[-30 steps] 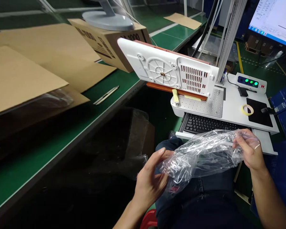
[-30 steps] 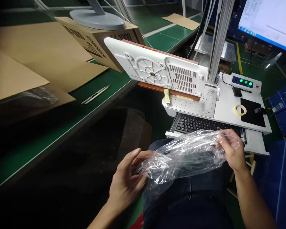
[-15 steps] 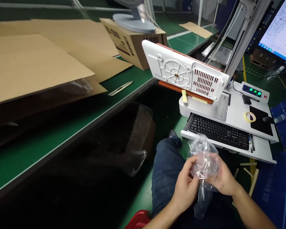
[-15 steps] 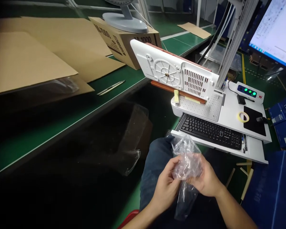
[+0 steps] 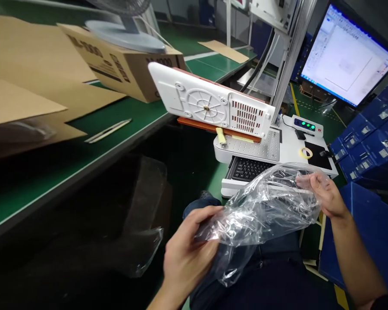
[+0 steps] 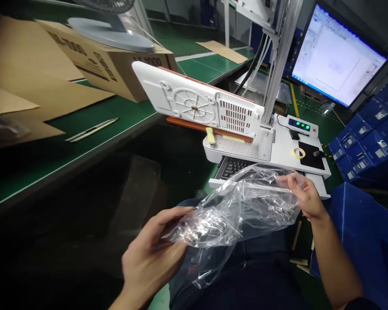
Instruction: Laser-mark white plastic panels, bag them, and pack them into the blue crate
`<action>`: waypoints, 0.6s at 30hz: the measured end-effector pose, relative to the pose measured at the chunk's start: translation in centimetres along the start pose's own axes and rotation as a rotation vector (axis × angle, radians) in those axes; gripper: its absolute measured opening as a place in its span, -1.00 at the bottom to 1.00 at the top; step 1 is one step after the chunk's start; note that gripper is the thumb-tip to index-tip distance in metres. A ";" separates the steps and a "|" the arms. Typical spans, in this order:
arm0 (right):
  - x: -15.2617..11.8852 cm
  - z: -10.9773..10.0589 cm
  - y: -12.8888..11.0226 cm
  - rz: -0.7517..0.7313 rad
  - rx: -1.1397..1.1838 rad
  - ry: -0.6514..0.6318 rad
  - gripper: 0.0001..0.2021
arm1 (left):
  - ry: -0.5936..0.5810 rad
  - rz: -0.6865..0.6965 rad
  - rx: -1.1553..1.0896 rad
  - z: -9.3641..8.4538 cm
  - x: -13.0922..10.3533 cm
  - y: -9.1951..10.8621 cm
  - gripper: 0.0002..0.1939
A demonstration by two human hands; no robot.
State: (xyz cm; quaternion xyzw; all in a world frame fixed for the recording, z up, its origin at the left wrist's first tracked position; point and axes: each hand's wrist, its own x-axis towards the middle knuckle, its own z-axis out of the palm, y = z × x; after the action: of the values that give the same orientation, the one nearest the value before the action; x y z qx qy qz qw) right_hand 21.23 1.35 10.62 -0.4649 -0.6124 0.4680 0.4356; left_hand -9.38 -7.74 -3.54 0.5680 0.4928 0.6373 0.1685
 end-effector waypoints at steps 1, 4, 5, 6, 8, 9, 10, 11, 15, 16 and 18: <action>0.0 -0.4 -0.6 -0.002 -0.014 0.049 -0.58 | 0.000 0.038 0.029 -0.7 0.2 0.0 -0.69; 0.1 -1.1 -2.5 -0.021 -0.006 0.141 -0.57 | -0.016 0.198 0.115 -2.5 1.0 0.3 -0.68; 0.2 -1.2 -3.0 -0.040 -0.003 0.161 -0.56 | -0.018 0.242 0.140 -2.9 1.2 0.5 -0.67; 0.2 -1.1 -3.5 -0.066 -0.004 0.177 -0.56 | -0.014 0.273 0.161 -3.3 1.4 0.7 -0.67; 0.3 -0.8 -4.4 -0.119 -0.016 0.201 -0.55 | 0.011 0.315 0.192 -3.8 1.4 0.9 -0.67; 0.3 -0.7 -4.8 -0.140 -0.019 0.211 -0.54 | 0.030 0.334 0.208 -4.0 1.2 0.8 -0.66; 0.4 -0.5 -5.1 -0.159 -0.019 0.222 -0.54 | 0.046 0.355 0.228 -4.1 1.0 0.8 -0.65; 0.4 -0.5 -5.4 -0.176 -0.015 0.234 -0.55 | 0.058 0.370 0.248 -4.3 0.7 0.6 -0.64; 0.9 -0.5 -6.4 -0.224 0.007 0.298 -0.54 | 0.035 0.328 0.316 -5.1 -0.4 -0.4 -0.65; 1.0 -0.6 -6.6 -0.226 -0.001 0.305 -0.53 | 0.027 0.328 0.336 -5.4 -0.5 -0.7 -0.68; 1.2 -0.6 -7.0 -0.215 -0.029 0.302 -0.50 | 0.012 0.332 0.381 -6.0 -0.7 -1.6 -0.74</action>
State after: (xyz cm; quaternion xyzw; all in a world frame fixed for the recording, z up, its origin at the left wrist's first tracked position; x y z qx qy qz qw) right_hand 20.49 1.69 17.69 -0.4681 -0.5929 0.3349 0.5632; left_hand -15.10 -10.15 -4.46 0.6588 0.5050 0.5552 -0.0517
